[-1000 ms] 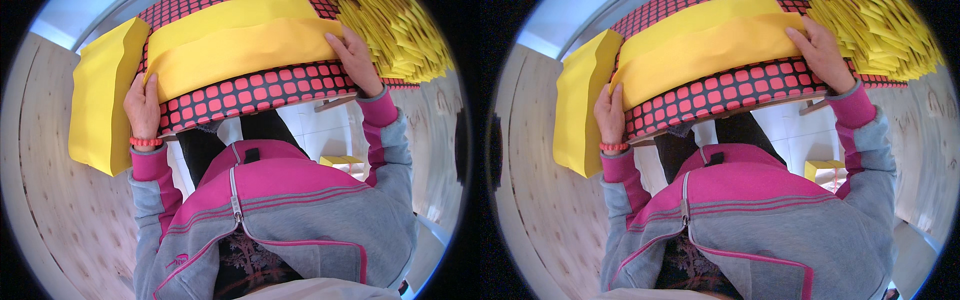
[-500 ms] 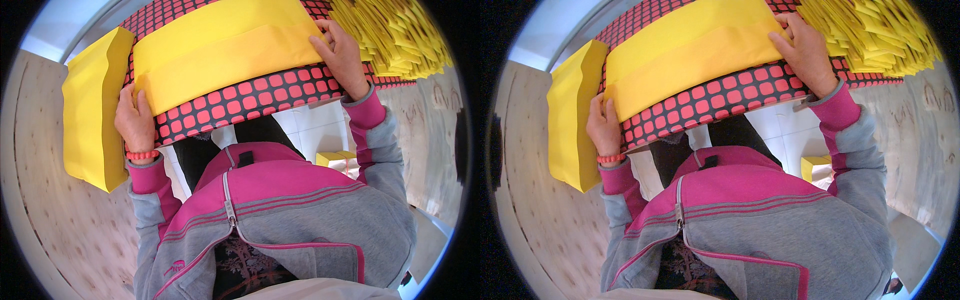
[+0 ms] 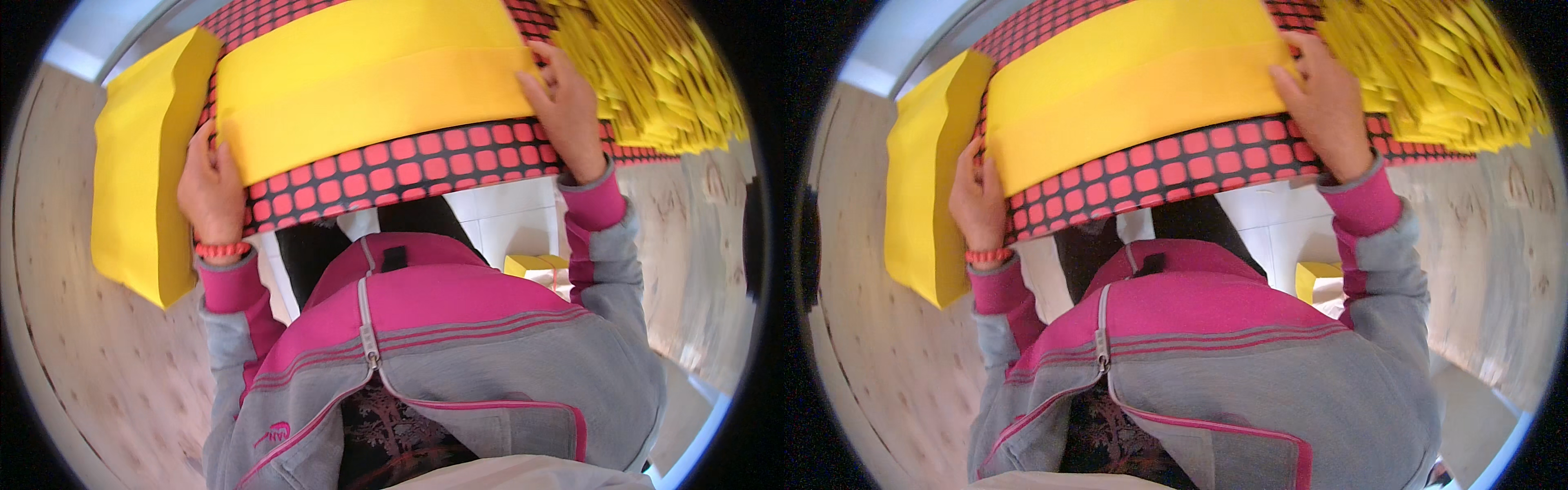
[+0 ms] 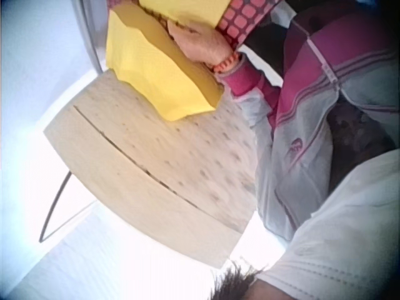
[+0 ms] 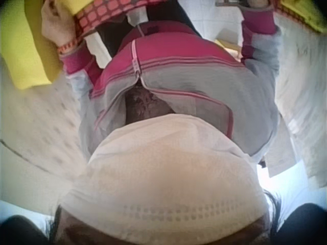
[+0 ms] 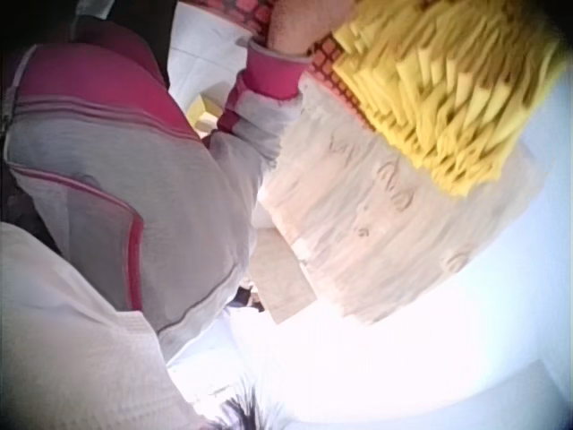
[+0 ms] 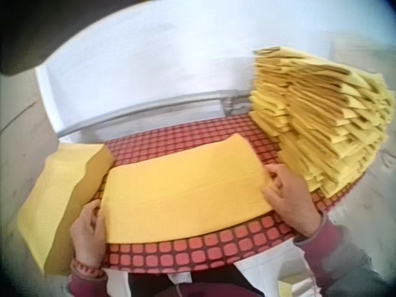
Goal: The person folds yellow paper sheets in half on a patterned table, then stacks the folded sheets. The person repeats the folding process with additional sheets and adds them to the stack.
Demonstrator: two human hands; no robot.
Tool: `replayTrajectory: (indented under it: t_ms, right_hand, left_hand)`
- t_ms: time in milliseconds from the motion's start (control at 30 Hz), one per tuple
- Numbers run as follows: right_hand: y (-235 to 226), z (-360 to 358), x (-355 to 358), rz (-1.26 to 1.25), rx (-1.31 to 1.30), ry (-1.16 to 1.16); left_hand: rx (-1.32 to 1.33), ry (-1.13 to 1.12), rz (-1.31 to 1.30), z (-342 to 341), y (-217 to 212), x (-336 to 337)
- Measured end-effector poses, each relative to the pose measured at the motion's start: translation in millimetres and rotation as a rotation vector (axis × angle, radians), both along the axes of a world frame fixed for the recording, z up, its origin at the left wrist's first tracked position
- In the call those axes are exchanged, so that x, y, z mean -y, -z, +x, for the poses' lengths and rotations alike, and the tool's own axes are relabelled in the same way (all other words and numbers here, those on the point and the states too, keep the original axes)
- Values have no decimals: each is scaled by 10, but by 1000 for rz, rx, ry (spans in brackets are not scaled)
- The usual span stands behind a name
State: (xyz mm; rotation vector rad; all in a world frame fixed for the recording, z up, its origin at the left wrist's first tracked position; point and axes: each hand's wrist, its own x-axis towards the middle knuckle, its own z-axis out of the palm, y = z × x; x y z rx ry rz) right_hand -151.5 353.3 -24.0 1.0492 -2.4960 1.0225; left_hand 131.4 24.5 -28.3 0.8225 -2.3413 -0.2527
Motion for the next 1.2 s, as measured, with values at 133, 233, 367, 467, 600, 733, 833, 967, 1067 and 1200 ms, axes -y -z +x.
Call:
replayTrajectory:
  t_ms: [133, 233, 367, 467, 600, 733, 833, 967, 1067, 1200]
  right_hand:
    - [-7, 9, 20, 8, 1, -17]
    - [-18, 15, 29, 0, 50, -22]
    - [-22, 5, 19, 33, 0, -25]
    - [-6, -5, 8, 24, -18, -29]
    - [28, -17, 23, -14, 73, -26]
    - [44, -27, 24, -44, 70, -48]
    - [38, -40, 20, -62, 144, -44]
    - [26, -65, 17, -23, 88, -59]
    - [31, -75, 20, -20, 52, -75]
    - [31, -96, 14, -12, 1, -48]
  left_hand:
    - [62, -50, 70, 30, -19, -12]
    - [82, -74, -9, 14, -32, -36]
    - [123, -106, -178, -3, -54, -65]
    - [153, -102, -375, -19, -118, -138]
    - [148, 68, -553, -217, -245, -452]
    - [49, 600, -264, -612, -209, -974]
    - [159, 632, -207, -763, -158, -1020]
    - [246, 543, -173, -726, -48, -949]
    - [273, 510, -165, -683, 5, -918]
    - [304, 454, -172, -693, 12, -941]
